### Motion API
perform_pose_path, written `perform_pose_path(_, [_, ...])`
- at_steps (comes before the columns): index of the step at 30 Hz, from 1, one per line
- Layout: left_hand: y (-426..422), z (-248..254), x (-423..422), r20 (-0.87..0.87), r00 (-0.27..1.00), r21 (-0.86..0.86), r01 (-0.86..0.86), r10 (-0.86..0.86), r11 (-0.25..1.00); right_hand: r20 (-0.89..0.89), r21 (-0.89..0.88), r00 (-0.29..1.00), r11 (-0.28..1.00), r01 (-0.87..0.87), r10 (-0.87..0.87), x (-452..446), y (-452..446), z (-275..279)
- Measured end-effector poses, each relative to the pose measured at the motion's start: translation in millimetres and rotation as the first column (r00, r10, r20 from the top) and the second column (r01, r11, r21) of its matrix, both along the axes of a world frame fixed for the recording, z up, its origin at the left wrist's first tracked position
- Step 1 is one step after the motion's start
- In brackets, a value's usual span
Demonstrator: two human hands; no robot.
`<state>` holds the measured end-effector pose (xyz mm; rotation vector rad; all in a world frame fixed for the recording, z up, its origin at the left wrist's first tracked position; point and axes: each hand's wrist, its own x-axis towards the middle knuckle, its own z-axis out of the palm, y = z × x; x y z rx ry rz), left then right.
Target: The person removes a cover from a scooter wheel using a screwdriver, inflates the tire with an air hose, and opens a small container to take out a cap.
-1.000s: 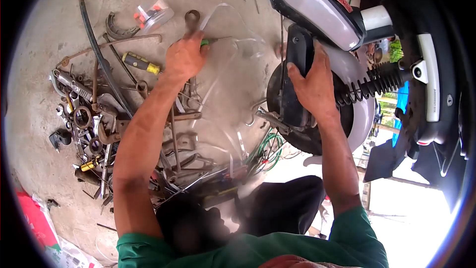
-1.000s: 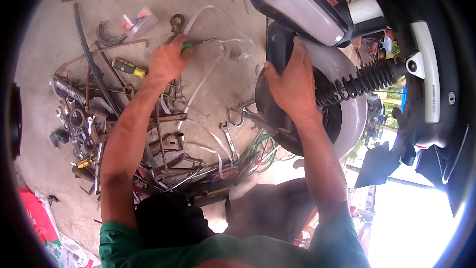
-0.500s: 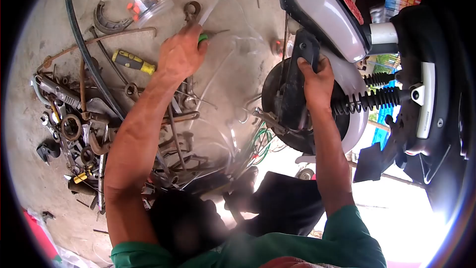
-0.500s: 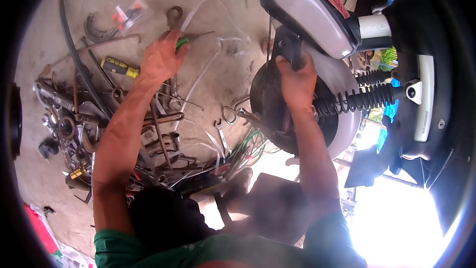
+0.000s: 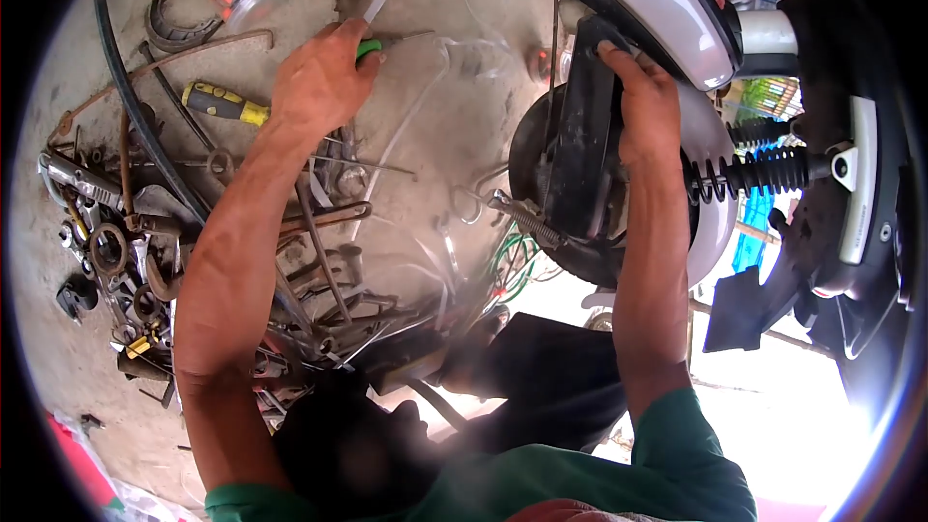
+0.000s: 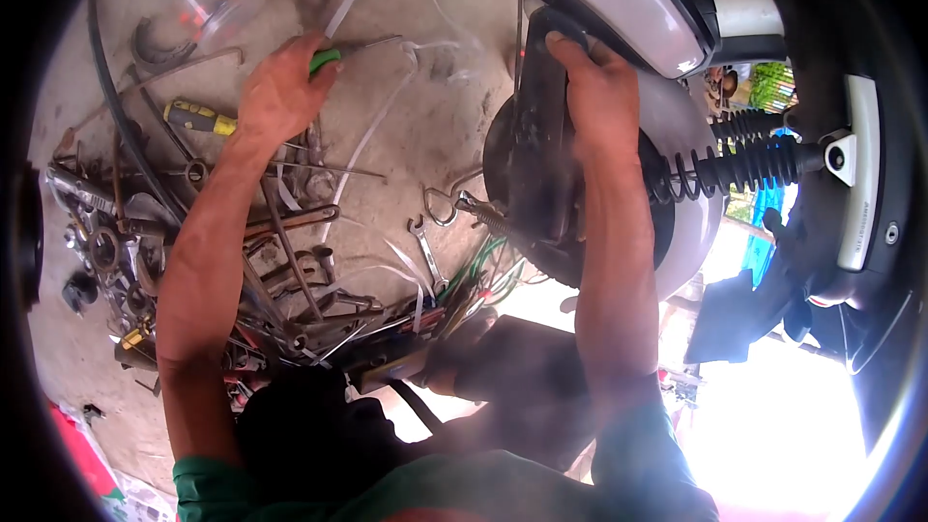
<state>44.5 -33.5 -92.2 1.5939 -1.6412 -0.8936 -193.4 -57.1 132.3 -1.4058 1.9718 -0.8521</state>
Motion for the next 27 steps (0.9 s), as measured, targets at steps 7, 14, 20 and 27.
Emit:
perform_pose_path(7, [5.9,-1.0,2.8,-0.003,0.999,-0.022,-0.032,0.032,0.999,-0.025,0.040,0.998,0.998,0.058,-0.057,-2.9,0.8,5.0])
perform_pose_path(14, [6.6,4.0,4.8,-0.007,1.000,-0.001,-0.018,0.018,1.000,-0.070,0.044,0.996,0.997,0.061,-0.058,-7.8,-0.9,3.1])
perform_pose_path(20, [6.7,6.3,3.8,-0.048,0.998,-0.006,-0.034,0.034,0.999,0.143,0.005,0.989,0.999,0.047,-0.047,-10.9,2.5,-2.3])
perform_pose_path(27, [6.4,4.8,4.5,-0.034,0.999,0.008,-0.025,0.025,1.000,0.185,-0.002,0.980,0.997,0.071,-0.069,0.0,4.1,2.3])
